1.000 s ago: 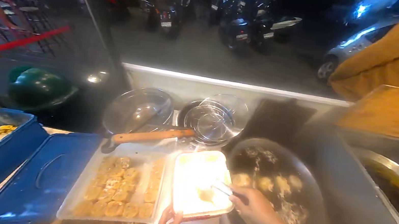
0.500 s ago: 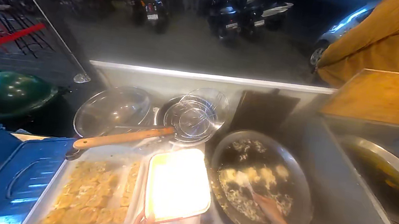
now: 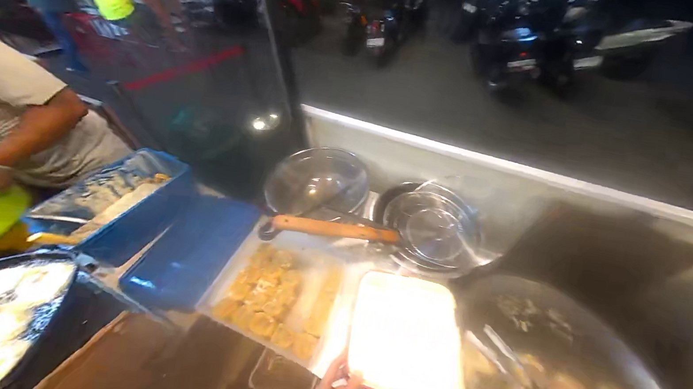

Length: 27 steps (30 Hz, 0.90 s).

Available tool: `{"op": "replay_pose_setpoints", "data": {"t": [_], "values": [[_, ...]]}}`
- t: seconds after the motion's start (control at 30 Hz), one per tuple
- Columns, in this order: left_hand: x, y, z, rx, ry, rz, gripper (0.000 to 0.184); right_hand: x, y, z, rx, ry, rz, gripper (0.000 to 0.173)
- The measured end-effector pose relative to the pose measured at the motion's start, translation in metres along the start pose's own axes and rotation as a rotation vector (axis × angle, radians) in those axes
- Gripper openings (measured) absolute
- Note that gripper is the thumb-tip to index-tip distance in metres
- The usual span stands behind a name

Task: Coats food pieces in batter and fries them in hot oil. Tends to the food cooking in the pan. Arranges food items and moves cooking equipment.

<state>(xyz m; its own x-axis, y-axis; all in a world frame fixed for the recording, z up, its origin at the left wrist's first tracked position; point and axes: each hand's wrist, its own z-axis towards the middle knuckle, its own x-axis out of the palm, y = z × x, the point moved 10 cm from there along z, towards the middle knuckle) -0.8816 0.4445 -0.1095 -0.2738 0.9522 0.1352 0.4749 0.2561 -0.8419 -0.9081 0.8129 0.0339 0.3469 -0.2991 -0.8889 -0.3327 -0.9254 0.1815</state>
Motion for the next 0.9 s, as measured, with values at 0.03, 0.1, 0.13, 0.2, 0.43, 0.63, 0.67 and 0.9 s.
{"op": "replay_pose_setpoints", "data": {"t": [0.03,0.1,0.13,0.2,0.43,0.63,0.67,0.9], "values": [[-0.001,0.0,0.001,-0.003,0.001,-0.007,0.057,-0.012,0.042,-0.005,-0.096,-0.013,-0.015,0.052],[-0.002,0.002,0.004,-0.005,0.011,-0.02,0.06,-0.015,0.128,0.0,-0.244,-0.004,-0.051,0.051],[-0.002,0.003,0.005,-0.004,0.018,-0.024,0.061,-0.008,0.173,0.007,-0.301,0.038,-0.082,0.049],[-0.002,0.002,0.006,0.009,0.035,-0.025,0.06,0.017,0.262,0.023,-0.418,0.173,-0.185,0.048],[-0.001,-0.002,0.007,0.053,0.079,-0.019,0.062,0.112,0.435,0.08,-0.72,0.265,-0.46,0.029],[-0.002,0.003,0.012,0.06,0.091,-0.006,0.066,0.115,0.47,0.084,-0.711,0.312,-0.656,0.034],[-0.002,0.004,0.013,0.058,0.089,-0.004,0.067,0.115,0.474,0.085,-0.704,0.318,-0.673,0.036],[0.001,0.0,0.012,0.046,0.113,-0.009,0.066,0.052,0.433,0.06,-0.686,0.262,-0.502,0.031]]}}
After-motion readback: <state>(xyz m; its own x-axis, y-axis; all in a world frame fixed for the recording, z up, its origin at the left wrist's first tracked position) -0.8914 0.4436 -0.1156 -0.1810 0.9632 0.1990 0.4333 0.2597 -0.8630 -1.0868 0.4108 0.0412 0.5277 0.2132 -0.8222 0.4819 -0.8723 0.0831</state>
